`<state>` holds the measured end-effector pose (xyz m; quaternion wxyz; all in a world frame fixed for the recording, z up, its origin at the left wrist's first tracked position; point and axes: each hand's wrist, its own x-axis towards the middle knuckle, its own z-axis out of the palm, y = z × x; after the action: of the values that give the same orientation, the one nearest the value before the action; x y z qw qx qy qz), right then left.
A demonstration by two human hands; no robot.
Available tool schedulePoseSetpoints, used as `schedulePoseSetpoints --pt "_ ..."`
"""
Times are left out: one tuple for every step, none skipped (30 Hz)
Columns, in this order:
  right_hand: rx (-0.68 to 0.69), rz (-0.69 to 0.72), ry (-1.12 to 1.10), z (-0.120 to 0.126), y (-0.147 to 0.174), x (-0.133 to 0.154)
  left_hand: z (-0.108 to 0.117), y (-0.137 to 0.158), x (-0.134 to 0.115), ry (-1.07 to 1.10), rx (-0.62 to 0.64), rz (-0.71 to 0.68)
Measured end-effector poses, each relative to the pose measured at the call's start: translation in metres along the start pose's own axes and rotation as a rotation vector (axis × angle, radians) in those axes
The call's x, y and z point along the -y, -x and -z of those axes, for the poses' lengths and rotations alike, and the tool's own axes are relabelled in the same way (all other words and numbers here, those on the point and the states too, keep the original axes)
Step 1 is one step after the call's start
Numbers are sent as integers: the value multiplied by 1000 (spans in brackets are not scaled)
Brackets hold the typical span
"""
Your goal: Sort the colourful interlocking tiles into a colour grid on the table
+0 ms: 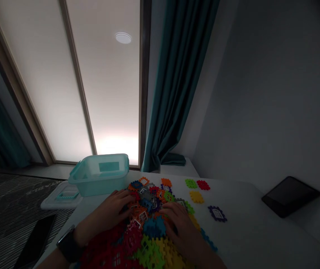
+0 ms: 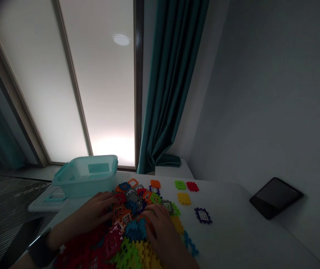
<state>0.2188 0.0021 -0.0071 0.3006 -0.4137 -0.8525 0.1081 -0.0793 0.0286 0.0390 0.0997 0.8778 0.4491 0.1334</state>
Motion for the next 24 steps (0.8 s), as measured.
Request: schedulePoseSetpoints --pt "-11 3 -1 -1 1 -2 3 3 1 -8 13 15" --pt "-22 3 -2 -2 3 -3 6 6 2 -14 31 23" --pt "-32 1 -3 -3 4 -4 8 9 3 -20 50 24" --pt "-40 -1 -3 -3 5 -4 9 13 3 -25 67 21" --pt "-48 -3 -4 -3 6 -4 10 16 3 -31 79 15" --pt "-56 -2 -4 -4 7 -3 10 19 3 -39 86 13" --pt "-65 0 -4 -4 7 -2 10 22 3 -49 86 17" --pt "-72 4 -5 -4 7 -1 9 25 3 -61 85 27" --pt "-78 9 -5 -4 8 -1 8 28 3 -74 84 42" --pt "-83 13 -6 -4 8 0 8 30 4 -87 84 58" --pt "-86 17 -6 -4 8 0 8 33 4 -99 84 73" --pt "-85 20 -6 -5 8 0 7 35 5 -110 89 87" --pt "-83 21 -7 -5 8 0 8 37 5 -122 95 100" --pt "-79 21 -9 -5 7 0 8 39 5 -133 101 111" --pt "-75 20 -10 -5 7 0 8 40 6 -142 108 121" --pt "-72 17 -11 -5 8 -1 8 41 6 -147 117 128" --pt "-69 16 -12 -5 8 -1 7 41 7 -146 127 133" --pt "-69 14 -12 -5 8 -1 7 41 8 -139 135 136" --pt "-73 14 -13 -5 8 -1 5 41 9 -132 137 138" --pt "-80 15 -12 -5 8 -1 3 40 10 -125 135 140" --pt "-89 16 -10 -4 8 -1 0 38 12 -120 124 144" --pt "-97 17 -9 -4 8 -1 -2 36 14 -116 107 148" --pt "-104 18 -7 -4 9 -1 -5 34 15 -111 89 151" --pt "-109 18 -4 -4 9 -1 -8 33 16 -106 75 152"
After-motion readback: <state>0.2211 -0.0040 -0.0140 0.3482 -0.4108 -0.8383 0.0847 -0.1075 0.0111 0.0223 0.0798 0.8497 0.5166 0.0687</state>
